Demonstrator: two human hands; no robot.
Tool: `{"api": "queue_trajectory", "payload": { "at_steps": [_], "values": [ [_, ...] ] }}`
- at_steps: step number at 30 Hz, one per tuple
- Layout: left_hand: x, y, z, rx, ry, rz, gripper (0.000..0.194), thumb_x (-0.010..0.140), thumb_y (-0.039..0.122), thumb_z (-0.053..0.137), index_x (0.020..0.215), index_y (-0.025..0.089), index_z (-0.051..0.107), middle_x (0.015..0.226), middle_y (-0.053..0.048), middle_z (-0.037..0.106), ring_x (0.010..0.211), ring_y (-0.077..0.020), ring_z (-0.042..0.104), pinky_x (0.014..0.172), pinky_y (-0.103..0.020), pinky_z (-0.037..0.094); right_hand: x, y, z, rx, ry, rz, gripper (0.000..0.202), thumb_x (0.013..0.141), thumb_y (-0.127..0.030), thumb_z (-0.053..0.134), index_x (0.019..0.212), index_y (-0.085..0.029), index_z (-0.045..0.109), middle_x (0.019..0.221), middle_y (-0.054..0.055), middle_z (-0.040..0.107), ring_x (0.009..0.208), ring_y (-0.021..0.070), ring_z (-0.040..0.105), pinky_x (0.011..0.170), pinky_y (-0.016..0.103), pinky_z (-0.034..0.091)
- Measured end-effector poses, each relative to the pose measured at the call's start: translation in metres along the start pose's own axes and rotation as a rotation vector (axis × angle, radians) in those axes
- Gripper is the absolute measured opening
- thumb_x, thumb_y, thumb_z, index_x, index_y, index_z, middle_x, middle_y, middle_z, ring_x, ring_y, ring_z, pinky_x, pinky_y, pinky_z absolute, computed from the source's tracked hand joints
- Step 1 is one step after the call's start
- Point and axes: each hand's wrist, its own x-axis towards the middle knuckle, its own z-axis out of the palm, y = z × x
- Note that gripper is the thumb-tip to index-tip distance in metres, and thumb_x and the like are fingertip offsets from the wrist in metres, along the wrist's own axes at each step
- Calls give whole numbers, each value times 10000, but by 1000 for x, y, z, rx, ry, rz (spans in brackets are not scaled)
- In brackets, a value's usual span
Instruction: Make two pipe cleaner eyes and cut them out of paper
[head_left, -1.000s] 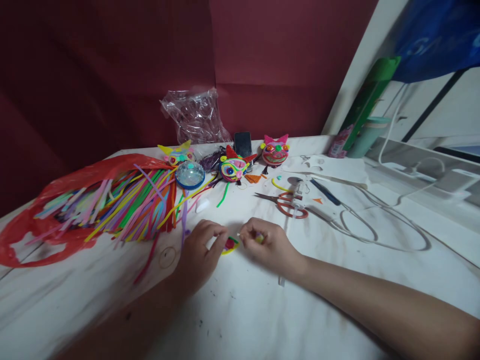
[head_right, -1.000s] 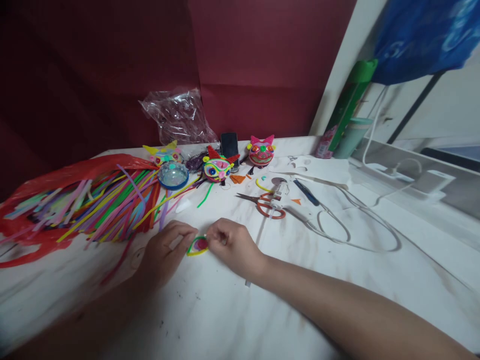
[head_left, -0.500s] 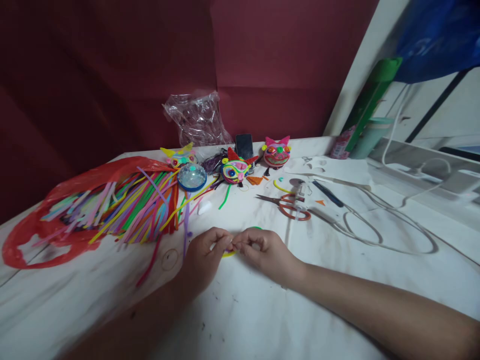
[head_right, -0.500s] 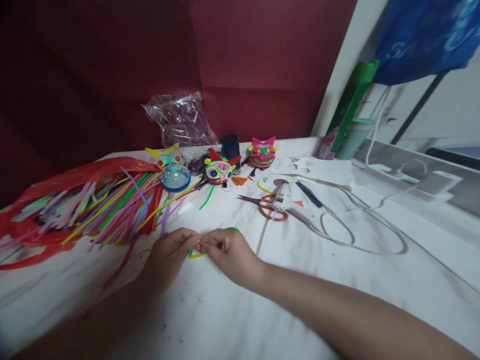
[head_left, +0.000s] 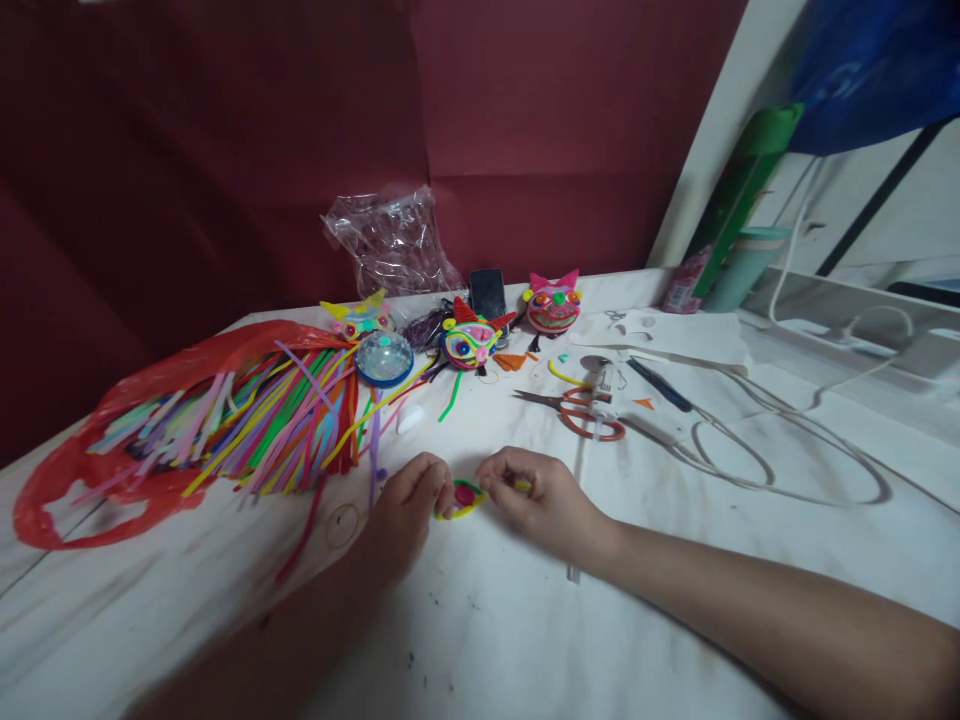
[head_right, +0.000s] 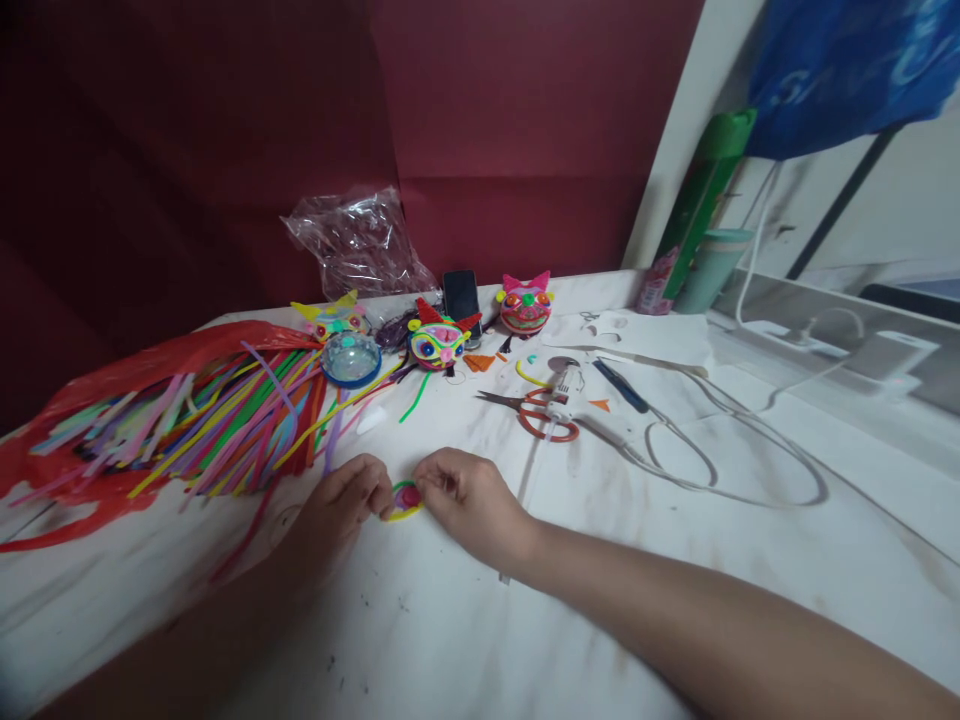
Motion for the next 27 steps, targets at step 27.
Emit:
{"api": "queue_trajectory", "payload": {
  "at_steps": [27],
  "values": [
    [-2,8,-11,91,69,-32,380,838,387,464,504,210,424,468,51,413,475,-114,401,518,-256,329,3,0,-9,4,4,-17,135,805,-225,497,777,-172,618,658,9,592,613,129,531,555,219,437]
  ]
}}
